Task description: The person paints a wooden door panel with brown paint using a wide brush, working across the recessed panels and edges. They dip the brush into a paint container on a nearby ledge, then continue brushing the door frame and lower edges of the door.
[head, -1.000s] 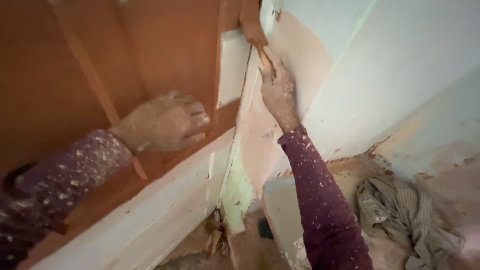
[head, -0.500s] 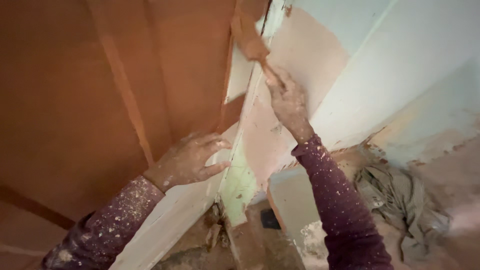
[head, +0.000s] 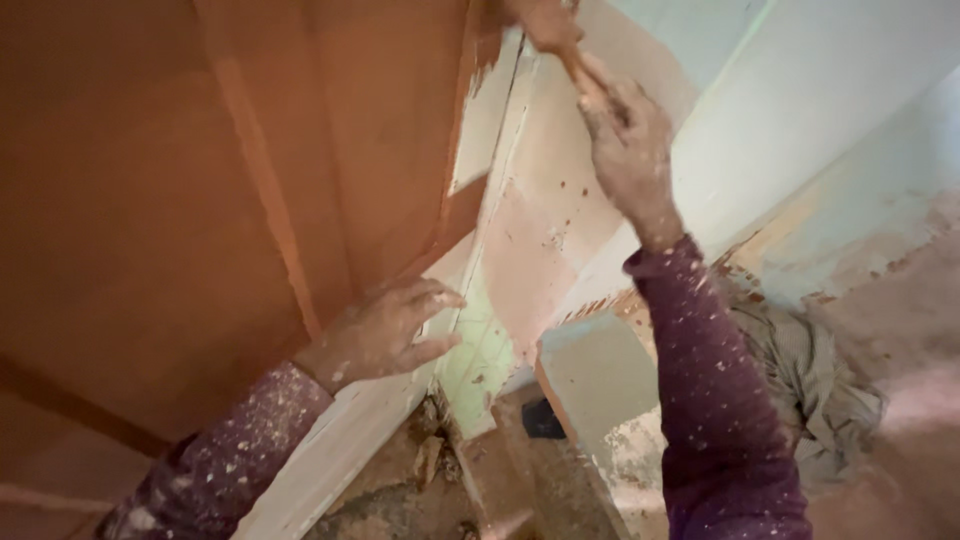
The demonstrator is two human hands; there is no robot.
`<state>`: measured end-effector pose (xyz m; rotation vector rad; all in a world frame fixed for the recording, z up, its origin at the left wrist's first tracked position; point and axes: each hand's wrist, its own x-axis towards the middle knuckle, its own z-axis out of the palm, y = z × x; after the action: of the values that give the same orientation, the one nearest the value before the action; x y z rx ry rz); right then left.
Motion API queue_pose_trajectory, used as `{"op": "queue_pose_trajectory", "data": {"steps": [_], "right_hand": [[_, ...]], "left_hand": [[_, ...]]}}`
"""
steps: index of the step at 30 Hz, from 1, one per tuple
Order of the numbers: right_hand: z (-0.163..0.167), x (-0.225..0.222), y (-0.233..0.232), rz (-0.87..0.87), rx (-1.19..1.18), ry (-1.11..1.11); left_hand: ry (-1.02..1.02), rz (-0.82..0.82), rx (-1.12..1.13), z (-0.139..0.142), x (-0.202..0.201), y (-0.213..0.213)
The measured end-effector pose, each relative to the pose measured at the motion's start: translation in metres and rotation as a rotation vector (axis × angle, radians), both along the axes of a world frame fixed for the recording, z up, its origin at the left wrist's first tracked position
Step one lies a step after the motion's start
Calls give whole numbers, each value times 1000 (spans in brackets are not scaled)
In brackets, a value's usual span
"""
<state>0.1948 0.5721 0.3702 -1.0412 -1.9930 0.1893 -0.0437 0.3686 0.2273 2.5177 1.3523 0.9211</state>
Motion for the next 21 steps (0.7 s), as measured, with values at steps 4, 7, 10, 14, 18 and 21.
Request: {"op": "queue_pose_trajectory", "data": {"steps": [4,7,10,14,18,21], "right_hand": [[-27,-1,-2,222,340,-136],[-26,7,-4,329,-11,-273],[-7,15,-1,86,-301,-527],[4,5,6,-3,-123,-279],[-22,-16,9,-113,-168,167],[-37,-14,8,223,93,-166]], "left_hand": [[19,21,-22,-6,-2,-5],[35,20,-65,-9,-2,-5],[42,22,16,-10,0,-3],[21,17,-11,-8,5,5],[1,88,-88,-4,4,11],[24,57,-15,-2,1,10]]}}
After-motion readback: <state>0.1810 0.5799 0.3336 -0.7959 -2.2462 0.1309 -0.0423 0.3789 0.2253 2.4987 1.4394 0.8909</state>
